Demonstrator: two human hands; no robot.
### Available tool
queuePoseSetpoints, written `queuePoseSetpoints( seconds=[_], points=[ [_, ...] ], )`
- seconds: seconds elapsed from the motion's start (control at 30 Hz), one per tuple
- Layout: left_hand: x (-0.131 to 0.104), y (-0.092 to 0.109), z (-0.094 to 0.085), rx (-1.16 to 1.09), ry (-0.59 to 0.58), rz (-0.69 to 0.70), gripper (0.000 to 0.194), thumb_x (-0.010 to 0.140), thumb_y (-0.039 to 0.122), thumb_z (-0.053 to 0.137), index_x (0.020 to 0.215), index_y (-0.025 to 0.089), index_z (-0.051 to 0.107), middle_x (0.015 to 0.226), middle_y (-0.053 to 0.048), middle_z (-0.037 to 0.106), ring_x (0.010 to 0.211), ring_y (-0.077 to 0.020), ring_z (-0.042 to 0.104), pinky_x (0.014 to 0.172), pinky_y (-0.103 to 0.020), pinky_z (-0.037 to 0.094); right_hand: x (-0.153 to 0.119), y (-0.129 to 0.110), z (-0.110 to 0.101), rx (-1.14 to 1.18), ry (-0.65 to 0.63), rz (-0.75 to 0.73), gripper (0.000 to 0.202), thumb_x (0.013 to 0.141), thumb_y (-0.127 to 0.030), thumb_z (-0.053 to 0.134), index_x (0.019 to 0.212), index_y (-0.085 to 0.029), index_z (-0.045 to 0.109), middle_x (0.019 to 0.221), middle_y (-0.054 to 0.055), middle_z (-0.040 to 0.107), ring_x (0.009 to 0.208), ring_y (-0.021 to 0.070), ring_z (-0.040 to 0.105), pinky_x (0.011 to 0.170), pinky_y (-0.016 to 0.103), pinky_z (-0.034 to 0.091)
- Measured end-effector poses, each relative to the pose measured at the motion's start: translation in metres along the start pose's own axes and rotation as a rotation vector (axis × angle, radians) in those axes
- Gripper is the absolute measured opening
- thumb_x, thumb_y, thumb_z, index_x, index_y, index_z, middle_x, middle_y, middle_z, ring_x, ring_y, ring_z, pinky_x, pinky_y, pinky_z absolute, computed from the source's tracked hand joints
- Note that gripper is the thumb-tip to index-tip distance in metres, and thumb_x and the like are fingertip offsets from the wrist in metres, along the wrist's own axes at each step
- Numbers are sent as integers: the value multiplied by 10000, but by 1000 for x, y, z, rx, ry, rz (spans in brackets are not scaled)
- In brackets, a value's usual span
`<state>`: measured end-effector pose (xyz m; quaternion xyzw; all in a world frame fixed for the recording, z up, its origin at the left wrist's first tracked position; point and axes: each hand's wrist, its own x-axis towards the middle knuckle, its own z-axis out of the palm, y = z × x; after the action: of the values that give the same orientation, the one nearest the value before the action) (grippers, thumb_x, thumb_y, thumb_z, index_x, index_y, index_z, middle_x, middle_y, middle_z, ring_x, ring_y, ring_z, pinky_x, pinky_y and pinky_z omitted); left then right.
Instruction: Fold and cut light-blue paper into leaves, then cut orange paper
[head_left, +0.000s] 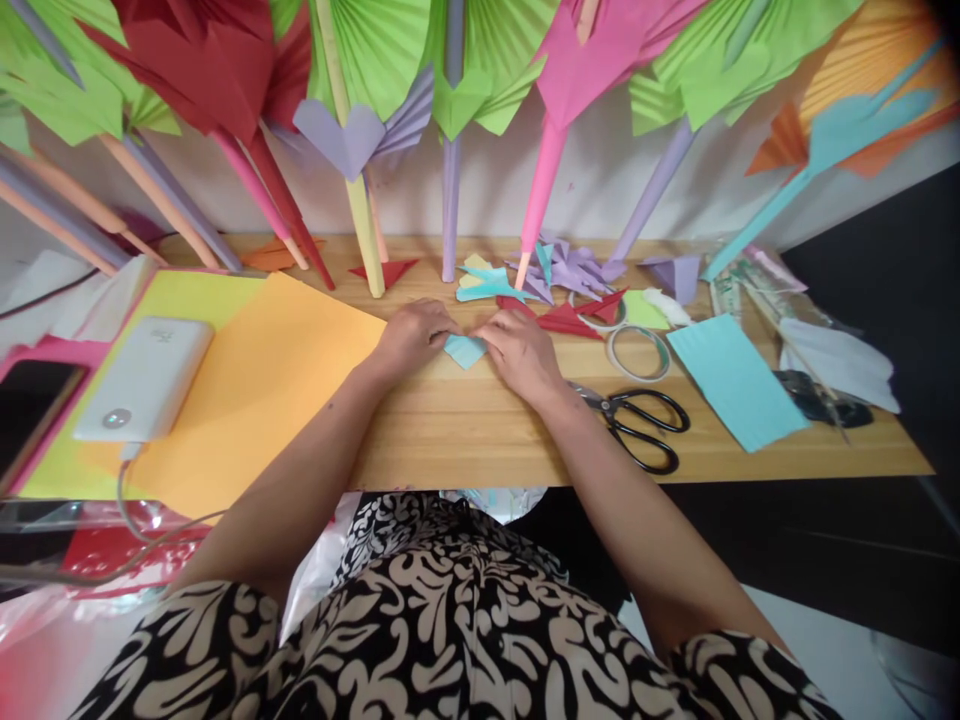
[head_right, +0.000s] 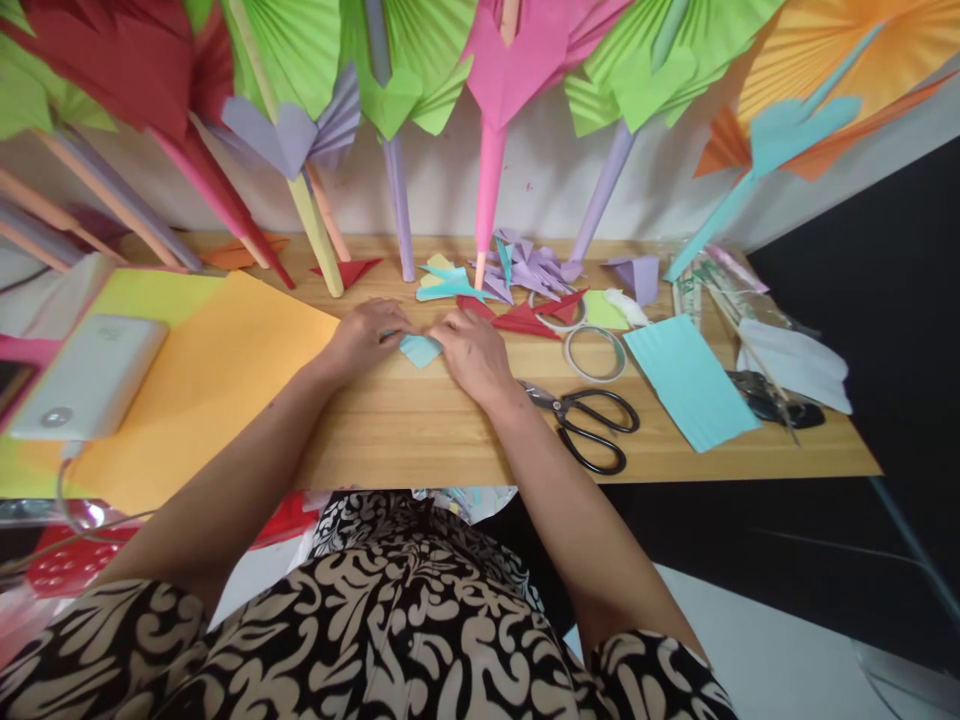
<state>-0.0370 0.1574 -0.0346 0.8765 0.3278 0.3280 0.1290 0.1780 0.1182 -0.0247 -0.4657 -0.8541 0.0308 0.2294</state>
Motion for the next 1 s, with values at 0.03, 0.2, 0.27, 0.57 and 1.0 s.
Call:
queuePoseSetpoints(
  seconds=[0.03,0.2,0.27,0.57,1.0],
  points=[
    [0,0,1,3,4,0,292,852,91,506,891,195,776,849,-58,724,815,-188,635,767,-319,493,0,0,0,3,9,-3,301,957,-125,465,1040,-239,731,961,65,659,943,225,548,792,330,424],
    [0,-2,3,14,2,-27,287,831,78,517,892,193,773,839,-52,726,811,-181,635,784,-320,491,-1,0,0,26,87,-6,321,947,-117,449,1101,-221,710,1014,74,664,974,237,548,831,349,437],
    [0,-1,3,13,3,-31,287,832,81,518,889,196,774,840,-50,727,808,-180,635,786,-321,490,-1,0,0,38,88,2,318,947,-120,447,1097,-219,709,1016,79,667,979,245,552,835,363,442],
    [-1,-4,6,-2,20,-13,263,833,92,536,891,181,776,817,-60,715,786,-187,628,758,-324,482,1,0,1,33,47,9,245,966,-195,502,1056,-225,728,971,73,681,951,246,562,826,360,447],
    [-1,-4,5,24,13,5,262,836,92,522,872,182,765,827,-54,721,798,-187,634,777,-324,490,2,0,5,-51,29,-33,301,960,-113,474,1014,-249,736,936,53,677,912,214,545,786,325,419]
  ],
)
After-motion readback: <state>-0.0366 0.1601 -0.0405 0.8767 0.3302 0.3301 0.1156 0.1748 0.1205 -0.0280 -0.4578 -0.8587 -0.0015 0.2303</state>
